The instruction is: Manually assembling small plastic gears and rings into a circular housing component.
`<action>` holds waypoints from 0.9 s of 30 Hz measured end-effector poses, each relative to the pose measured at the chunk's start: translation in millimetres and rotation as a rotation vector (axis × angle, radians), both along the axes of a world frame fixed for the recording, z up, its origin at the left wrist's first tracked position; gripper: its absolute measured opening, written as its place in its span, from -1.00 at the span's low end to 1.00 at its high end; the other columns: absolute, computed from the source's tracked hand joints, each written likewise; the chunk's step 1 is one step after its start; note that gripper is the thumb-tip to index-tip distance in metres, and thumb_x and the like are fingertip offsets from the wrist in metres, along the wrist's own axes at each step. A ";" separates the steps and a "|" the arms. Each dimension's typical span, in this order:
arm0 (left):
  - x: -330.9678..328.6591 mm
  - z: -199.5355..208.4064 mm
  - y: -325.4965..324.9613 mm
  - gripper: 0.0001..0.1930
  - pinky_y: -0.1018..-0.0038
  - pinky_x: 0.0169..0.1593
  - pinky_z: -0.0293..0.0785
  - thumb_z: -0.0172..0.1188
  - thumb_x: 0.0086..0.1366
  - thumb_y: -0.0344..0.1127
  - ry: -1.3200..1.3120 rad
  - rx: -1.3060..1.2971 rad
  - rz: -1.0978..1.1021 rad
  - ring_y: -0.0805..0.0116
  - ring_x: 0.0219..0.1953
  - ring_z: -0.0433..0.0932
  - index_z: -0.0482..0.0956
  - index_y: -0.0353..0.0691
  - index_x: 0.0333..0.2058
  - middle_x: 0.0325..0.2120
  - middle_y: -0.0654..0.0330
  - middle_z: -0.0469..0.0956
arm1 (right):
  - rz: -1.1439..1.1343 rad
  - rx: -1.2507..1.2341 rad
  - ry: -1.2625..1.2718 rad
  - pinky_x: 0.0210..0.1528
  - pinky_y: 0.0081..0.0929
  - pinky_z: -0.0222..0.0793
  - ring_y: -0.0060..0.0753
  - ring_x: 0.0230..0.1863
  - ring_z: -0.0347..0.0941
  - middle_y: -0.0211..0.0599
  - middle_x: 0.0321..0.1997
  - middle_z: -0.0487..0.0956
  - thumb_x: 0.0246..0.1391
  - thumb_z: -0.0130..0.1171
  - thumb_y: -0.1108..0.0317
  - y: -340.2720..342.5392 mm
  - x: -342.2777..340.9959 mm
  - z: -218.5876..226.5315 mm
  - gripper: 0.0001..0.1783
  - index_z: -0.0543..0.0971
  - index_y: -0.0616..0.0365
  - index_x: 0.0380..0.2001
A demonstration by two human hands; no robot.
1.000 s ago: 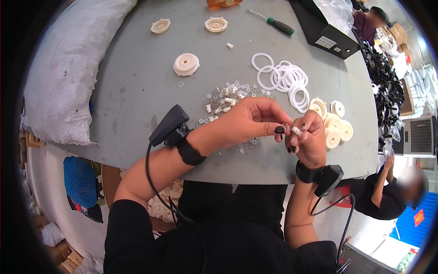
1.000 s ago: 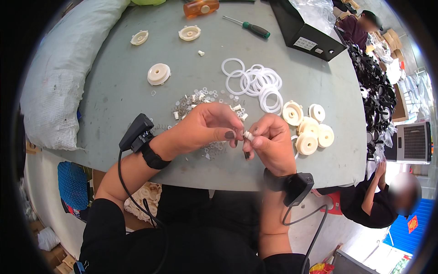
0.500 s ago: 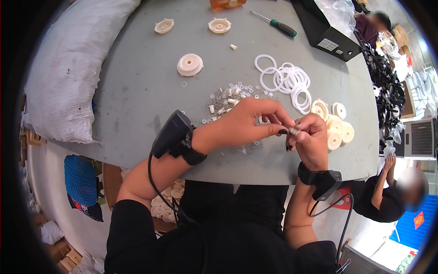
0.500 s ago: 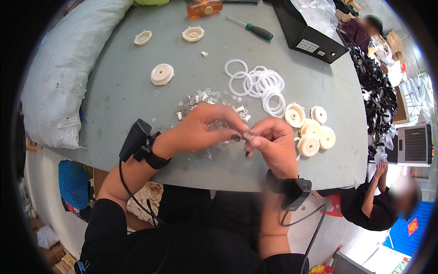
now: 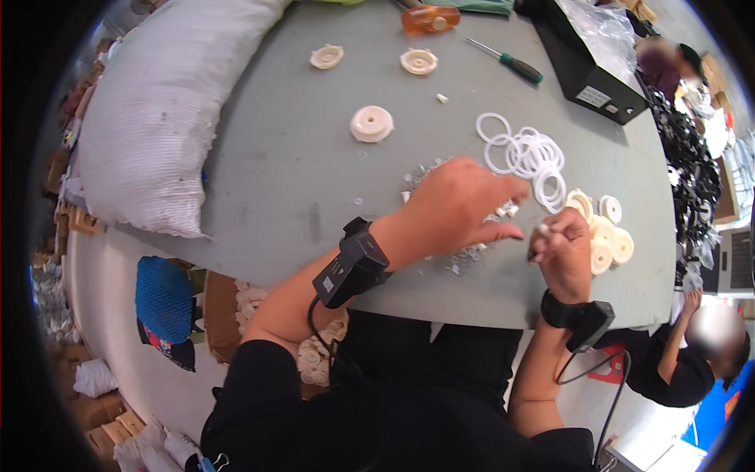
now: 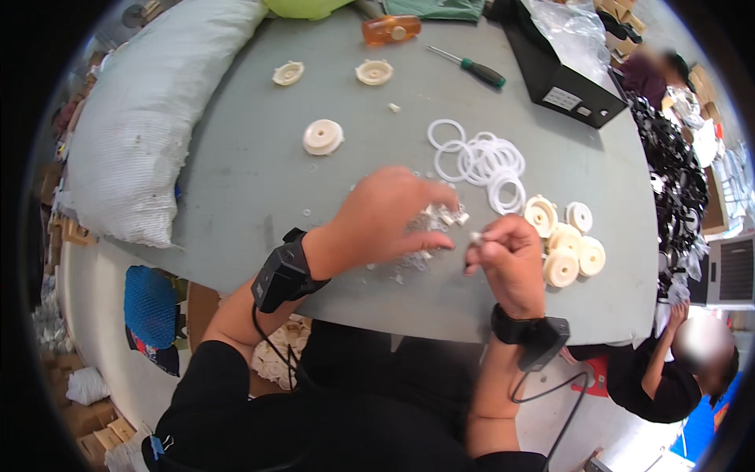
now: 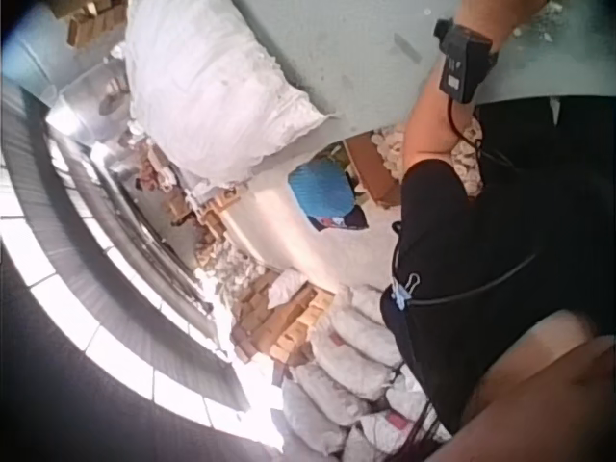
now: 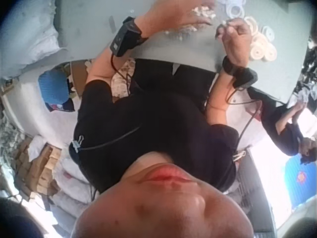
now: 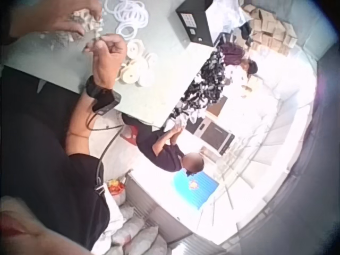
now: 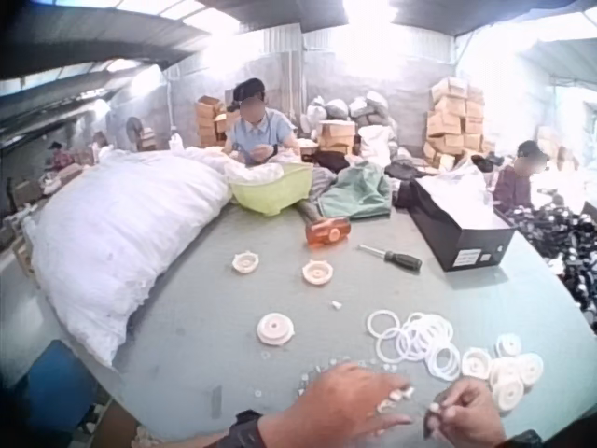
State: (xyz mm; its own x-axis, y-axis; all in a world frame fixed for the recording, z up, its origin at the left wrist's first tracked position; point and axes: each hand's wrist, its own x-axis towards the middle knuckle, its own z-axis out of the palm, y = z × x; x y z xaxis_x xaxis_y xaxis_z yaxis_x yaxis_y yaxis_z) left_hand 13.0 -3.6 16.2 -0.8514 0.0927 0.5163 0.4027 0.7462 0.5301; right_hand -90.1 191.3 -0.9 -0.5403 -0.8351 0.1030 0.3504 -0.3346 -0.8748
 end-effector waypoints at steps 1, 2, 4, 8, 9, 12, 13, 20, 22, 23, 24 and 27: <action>-0.3 1.5 -8.4 -0.69 0.37 -0.20 0.32 0.26 0.01 -0.24 0.064 0.000 0.143 0.19 -0.34 0.46 0.47 -0.10 -0.24 -0.41 0.26 0.51 | -0.051 -0.041 -0.071 -0.48 -0.50 0.46 -0.39 -0.48 0.49 -0.19 -0.47 0.52 0.01 0.15 0.46 -0.3 -1.0 -2.7 -0.88 0.44 0.23 -0.38; -1.6 2.2 -19.2 -0.68 0.36 -0.14 0.31 0.26 0.02 -0.22 0.131 -0.003 0.283 0.17 -0.31 0.46 0.46 -0.11 -0.22 -0.39 0.26 0.50 | -0.103 -0.080 -0.144 -0.46 -0.50 0.45 -0.41 -0.47 0.48 -0.22 -0.46 0.52 0.02 0.15 0.45 -1.0 -1.9 -5.5 -0.88 0.44 0.22 -0.37; -0.6 -6.3 -55.8 -0.63 0.31 -0.07 0.28 0.26 0.03 -0.18 0.115 -0.097 0.415 0.13 -0.19 0.43 0.45 -0.11 -0.18 -0.26 0.21 0.48 | -0.099 -0.070 -0.148 -0.40 -0.51 0.44 -0.44 -0.42 0.46 -0.27 -0.45 0.50 0.05 0.12 0.44 -1.4 -3.5 -5.1 -0.88 0.46 0.19 -0.32; 19.4 -29.9 -111.3 -0.51 0.25 -0.03 0.25 0.25 0.02 -0.13 -0.234 -0.346 0.812 0.13 -0.06 0.36 0.40 -0.09 -0.05 -0.06 0.17 0.39 | -0.173 -0.018 -0.128 -0.35 -0.51 0.42 -0.46 -0.38 0.45 -0.30 -0.42 0.51 0.07 0.10 0.44 -6.5 -4.9 -3.5 -0.83 0.47 0.19 -0.23; 20.5 -38.1 -120.2 -0.46 0.25 -0.01 0.25 0.25 0.01 -0.10 -0.361 -0.365 0.803 0.12 -0.03 0.34 0.38 -0.07 -0.01 -0.02 0.16 0.37 | -0.167 0.010 -0.111 -0.35 -0.51 0.42 -0.47 -0.39 0.45 -0.29 -0.42 0.51 0.07 0.09 0.45 -7.0 -5.3 -2.1 -0.84 0.47 0.19 -0.23; 16.8 -38.4 -119.7 -0.44 0.27 -0.06 0.29 0.21 0.09 -0.04 -0.131 -0.364 0.885 0.20 -0.09 0.38 0.35 -0.18 0.02 -0.08 0.13 0.41 | -0.189 0.037 -0.051 -0.35 -0.51 0.42 -0.47 -0.40 0.45 -0.26 -0.42 0.50 0.06 0.09 0.49 -8.6 -1.7 1.9 -0.85 0.48 0.22 -0.26; 11.2 -36.1 -116.8 -0.44 0.27 -0.06 0.29 0.21 0.09 -0.04 -0.116 -0.365 0.875 0.20 -0.09 0.38 0.35 -0.18 0.02 -0.08 0.13 0.41 | -0.209 0.053 -0.007 -0.35 -0.51 0.42 -0.46 -0.40 0.46 -0.24 -0.42 0.50 0.05 0.08 0.52 -8.7 0.2 4.9 -0.87 0.48 0.25 -0.28; -2.2 -20.1 -18.4 -0.49 0.34 0.04 0.30 -0.28 0.37 -0.06 -0.367 1.595 -0.418 0.27 0.04 0.34 0.13 -0.28 0.17 0.13 -0.01 0.23 | -0.139 -0.065 0.324 -0.38 -0.60 0.39 -0.45 -0.38 0.45 -0.19 -0.37 0.51 0.00 0.06 0.65 -25.0 20.3 10.1 -0.85 0.53 0.32 -0.32; 3.3 -22.1 -1.8 -0.48 0.35 0.05 0.30 -0.33 0.37 -0.07 -0.407 1.612 -0.405 0.26 0.06 0.33 0.09 -0.28 0.19 0.14 -0.02 0.22 | -0.154 -0.019 0.358 -0.40 -0.63 0.37 -0.49 -0.39 0.44 -0.21 -0.35 0.51 0.00 0.06 0.64 -34.7 30.4 12.1 -0.85 0.54 0.31 -0.31; 6.2 -18.7 4.4 -0.48 0.33 0.06 0.29 -0.32 0.37 -0.08 -0.417 1.536 -0.397 0.25 0.07 0.32 0.08 -0.29 0.19 0.14 -0.02 0.22 | -0.181 0.017 0.378 -0.43 -0.66 0.36 -0.53 -0.41 0.43 -0.24 -0.34 0.52 0.01 0.06 0.63 -33.6 32.1 12.9 -0.84 0.55 0.31 -0.31; 9.8 -16.9 6.1 -0.48 0.32 0.08 0.28 -0.32 0.37 -0.09 -0.424 1.456 -0.381 0.23 0.09 0.30 0.08 -0.31 0.18 0.14 -0.02 0.21 | -0.177 0.038 0.388 -0.43 -0.66 0.36 -0.53 -0.41 0.43 -0.24 -0.34 0.52 0.01 0.06 0.63 -32.9 32.3 13.9 -0.84 0.55 0.31 -0.31; 13.6 -15.9 7.9 -0.43 0.32 0.15 0.19 -0.27 0.35 -0.04 -0.352 1.324 -0.424 0.25 0.14 0.24 0.04 -0.31 0.20 0.15 0.00 0.19 | -0.177 0.141 0.437 -0.47 -0.70 0.31 -0.60 -0.43 0.41 -0.27 -0.32 0.54 0.02 0.08 0.60 -32.0 31.6 14.7 -0.85 0.55 0.30 -0.30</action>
